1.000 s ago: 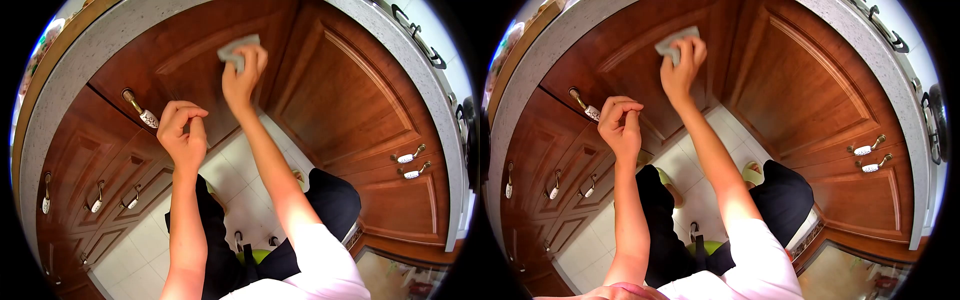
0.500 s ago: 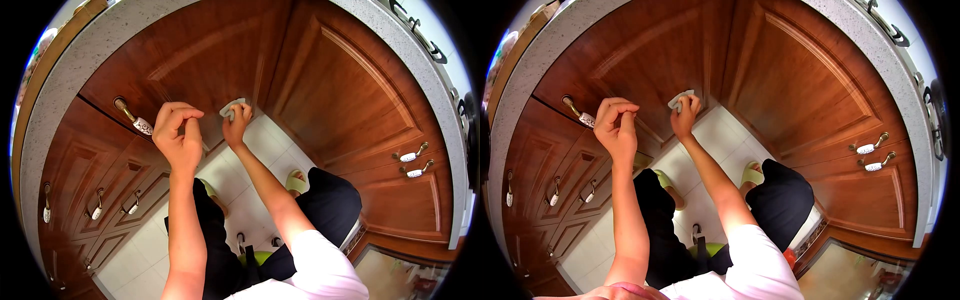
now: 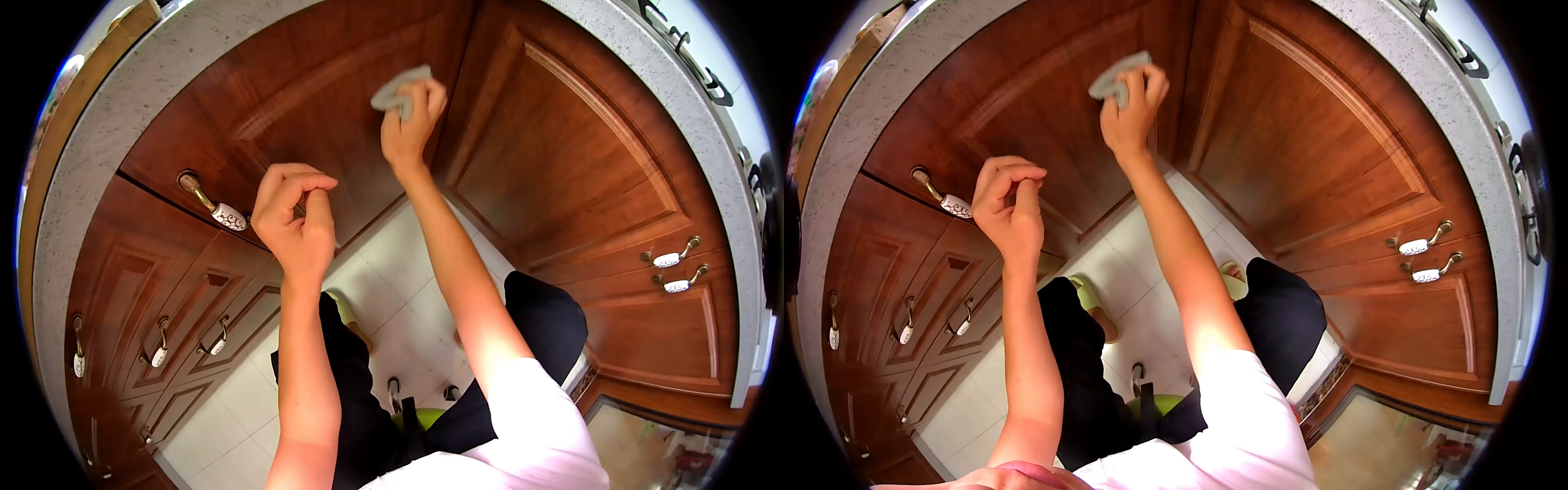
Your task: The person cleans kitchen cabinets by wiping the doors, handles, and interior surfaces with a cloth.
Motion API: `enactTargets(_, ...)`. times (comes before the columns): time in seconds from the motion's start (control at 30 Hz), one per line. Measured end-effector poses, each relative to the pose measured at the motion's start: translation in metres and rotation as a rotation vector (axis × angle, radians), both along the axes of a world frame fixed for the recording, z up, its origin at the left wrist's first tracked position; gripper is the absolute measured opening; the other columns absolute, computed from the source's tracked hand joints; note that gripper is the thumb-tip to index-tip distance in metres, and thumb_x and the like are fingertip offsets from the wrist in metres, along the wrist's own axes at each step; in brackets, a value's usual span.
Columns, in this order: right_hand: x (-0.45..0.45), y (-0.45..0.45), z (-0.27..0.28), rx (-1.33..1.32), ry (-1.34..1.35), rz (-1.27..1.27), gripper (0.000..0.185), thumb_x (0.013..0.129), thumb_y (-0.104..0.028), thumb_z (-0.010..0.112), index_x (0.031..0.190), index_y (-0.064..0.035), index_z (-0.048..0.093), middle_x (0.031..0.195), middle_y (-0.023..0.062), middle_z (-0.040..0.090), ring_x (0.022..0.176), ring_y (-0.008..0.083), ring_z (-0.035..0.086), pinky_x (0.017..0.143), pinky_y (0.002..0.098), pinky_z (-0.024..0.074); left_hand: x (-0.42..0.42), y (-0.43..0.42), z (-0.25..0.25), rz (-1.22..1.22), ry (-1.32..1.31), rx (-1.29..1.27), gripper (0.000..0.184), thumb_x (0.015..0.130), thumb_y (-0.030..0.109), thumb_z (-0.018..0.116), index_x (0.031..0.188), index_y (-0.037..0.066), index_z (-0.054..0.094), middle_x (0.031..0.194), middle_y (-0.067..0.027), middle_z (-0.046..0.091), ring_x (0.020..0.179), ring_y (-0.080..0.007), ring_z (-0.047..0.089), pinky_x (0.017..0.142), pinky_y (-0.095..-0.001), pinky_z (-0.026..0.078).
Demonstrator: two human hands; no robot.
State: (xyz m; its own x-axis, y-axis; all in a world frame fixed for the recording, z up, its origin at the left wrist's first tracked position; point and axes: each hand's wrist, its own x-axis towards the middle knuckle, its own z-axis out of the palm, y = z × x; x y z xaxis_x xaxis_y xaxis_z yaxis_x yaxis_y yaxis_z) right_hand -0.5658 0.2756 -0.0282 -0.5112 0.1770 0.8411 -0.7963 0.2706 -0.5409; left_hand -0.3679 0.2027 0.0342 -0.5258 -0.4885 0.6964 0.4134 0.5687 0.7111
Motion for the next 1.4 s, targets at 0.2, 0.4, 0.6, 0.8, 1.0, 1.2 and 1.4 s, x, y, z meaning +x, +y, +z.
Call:
enactTargets(0.2,0.022,0.003,-0.165,-0.045,-0.506,0.012,0.035,0.077,0.008,0.057,0.109,-0.0071,0.055,0.121,0.0160,0.048,0.117,0.0374,0.045,0.102,0.0476,0.0366,-0.009,0.001,-0.003,-0.017,-0.024,-0.016,0.019,0.074,-0.013,0.056,0.076,0.000,0.070,0.081,-0.0049,0.063,0.069,-0.0106,0.057,0.059,-0.0230,0.044)
enactTargets(0.4,0.007,-0.013,-0.053,-0.377,-0.373,0.006,0.033,0.079,0.008,0.057,0.109,-0.0075,0.056,0.117,0.0148,0.051,0.119,0.0354,0.048,0.102,0.0446,0.0374,-0.019,-0.004,-0.007,-0.016,-0.049,-0.029,0.020,0.076,-0.014,0.055,0.076,-0.001,0.069,0.084,-0.0051,0.063,0.070,-0.0107,0.058,0.060,-0.0224,0.045)
enactTargets(0.6,-0.057,-0.009,0.115,-0.329,0.268,-0.050,0.027,0.078,0.009,0.052,0.100,-0.0043,0.061,0.123,0.0159,0.054,0.118,0.0353,0.052,0.103,0.0418,0.0405,-0.030,-0.011,-0.013,-0.026,-0.067,-0.071,0.020,0.078,-0.017,0.054,0.077,-0.003,0.068,0.087,-0.0057,0.062,0.072,-0.0102,0.058,0.060,-0.0210,0.045)
enactTargets(0.8,-0.076,0.007,0.031,-0.237,0.220,-0.074,0.030,0.074,0.012,0.053,0.097,-0.0055,0.060,0.137,0.0173,0.051,0.123,0.0400,0.052,0.101,0.0456,0.0442,-0.038,-0.011,-0.014,-0.022,-0.060,-0.146,0.019,0.075,-0.016,0.056,0.076,-0.002,0.069,0.083,-0.0063,0.062,0.071,-0.0117,0.058,0.061,-0.0231,0.045)
enactTargets(1.0,-0.034,0.004,-0.155,-0.234,-0.231,-0.135,0.028,0.077,0.013,0.055,0.099,-0.0045,0.060,0.139,0.0157,0.048,0.127,0.0384,0.050,0.105,0.0436,0.0428,-0.048,-0.008,-0.020,-0.078,-0.103,-0.173,0.020,0.074,-0.016,0.055,0.076,-0.002,0.069,0.082,-0.0061,0.062,0.070,-0.0119,0.057,0.060,-0.0231,0.044)
enactTargets(1.2,-0.030,0.040,-0.138,-0.221,-0.335,-0.049,0.026,0.079,0.010,0.057,0.100,-0.0044,0.061,0.124,0.0154,0.057,0.122,0.0354,0.054,0.102,0.0422,0.0442,-0.055,0.001,-0.019,-0.093,-0.119,-0.156,0.020,0.073,-0.015,0.055,0.075,-0.001,0.069,0.082,-0.0059,0.062,0.069,-0.0119,0.057,0.057,-0.0233,0.043)
enactTargets(1.4,-0.066,0.052,0.068,-0.276,0.250,0.020,0.030,0.076,0.010,0.055,0.101,-0.0042,0.063,0.123,0.0182,0.058,0.119,0.0395,0.055,0.101,0.0433,0.0440,-0.058,0.013,-0.025,-0.129,-0.109,-0.194,0.020,0.071,-0.013,0.055,0.075,0.000,0.070,0.079,-0.0057,0.062,0.067,-0.0120,0.056,0.055,-0.0233,0.042)
